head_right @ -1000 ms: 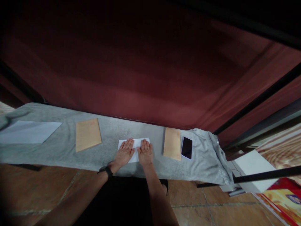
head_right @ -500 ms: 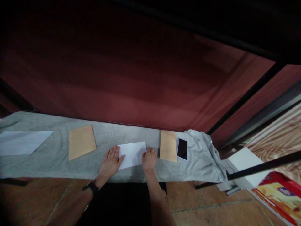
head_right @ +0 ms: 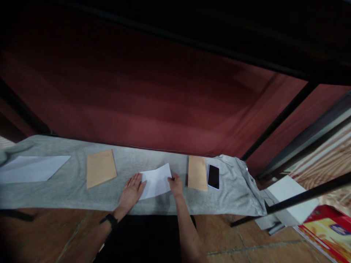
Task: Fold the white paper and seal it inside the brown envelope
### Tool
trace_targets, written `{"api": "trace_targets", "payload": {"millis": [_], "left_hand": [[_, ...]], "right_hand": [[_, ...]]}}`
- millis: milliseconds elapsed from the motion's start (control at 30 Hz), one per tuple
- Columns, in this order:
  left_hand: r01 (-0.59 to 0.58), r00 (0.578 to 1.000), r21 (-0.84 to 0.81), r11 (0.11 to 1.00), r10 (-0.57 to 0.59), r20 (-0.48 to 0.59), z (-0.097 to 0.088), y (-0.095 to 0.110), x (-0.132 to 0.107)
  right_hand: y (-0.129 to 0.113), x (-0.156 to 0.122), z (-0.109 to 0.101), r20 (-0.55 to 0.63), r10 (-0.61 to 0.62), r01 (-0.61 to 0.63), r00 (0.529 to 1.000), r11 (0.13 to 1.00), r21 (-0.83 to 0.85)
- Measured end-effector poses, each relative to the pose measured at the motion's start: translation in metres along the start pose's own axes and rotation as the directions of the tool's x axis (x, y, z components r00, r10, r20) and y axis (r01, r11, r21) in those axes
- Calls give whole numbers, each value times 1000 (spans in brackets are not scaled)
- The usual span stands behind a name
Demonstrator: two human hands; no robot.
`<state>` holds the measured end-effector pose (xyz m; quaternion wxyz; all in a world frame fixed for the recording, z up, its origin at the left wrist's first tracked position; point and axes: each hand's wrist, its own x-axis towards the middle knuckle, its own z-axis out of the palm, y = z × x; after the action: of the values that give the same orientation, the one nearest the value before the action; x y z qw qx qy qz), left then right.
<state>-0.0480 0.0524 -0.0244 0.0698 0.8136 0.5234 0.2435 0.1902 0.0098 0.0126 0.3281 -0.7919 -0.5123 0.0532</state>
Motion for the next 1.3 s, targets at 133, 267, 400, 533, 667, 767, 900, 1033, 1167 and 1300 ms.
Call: {"api": "trace_targets", "payload": {"millis": [133,267,400,533,667,767,900,1033,1167,1300], "left_hand": [[94,994,-249,964,-104,-30,-6,-5,2],[186,968,-501,845,-246,-55,-11,-9,1],[233,934,-650,723,-353,-58,-15,-13,-3],[235,930,-683,691,-364,-48,-21,-15,-7],[148,987,-610,778,-157,39,-28,-6,-5],[-66,967,-516,854,181,177,-26,10,2],[-281,871,-307,910,375,316,-7,29,13],[-263,854,-274,925,355,381,-2,31,16],[-49,872,-513,857,287,396,-29,14,11],[203,910,-676,709,118,398,-57,-6,6]], "right_hand": [[-23,17,-27,-97,-25,39,995,989,142],[-49,16,-57,-186,-170,224,968,921,320],[-52,-22,-51,1,-481,468,877,854,227],[-31,-71,-23,214,-601,594,770,798,104],[-10,-100,-9,289,-607,606,740,788,105],[1,-107,-8,277,-606,591,745,793,145],[12,-107,-9,263,-532,522,805,845,113],[20,-101,-12,274,-493,474,826,870,138],[26,-92,-17,202,-452,403,869,883,241],[27,-78,-12,106,-320,274,941,908,316]]}}
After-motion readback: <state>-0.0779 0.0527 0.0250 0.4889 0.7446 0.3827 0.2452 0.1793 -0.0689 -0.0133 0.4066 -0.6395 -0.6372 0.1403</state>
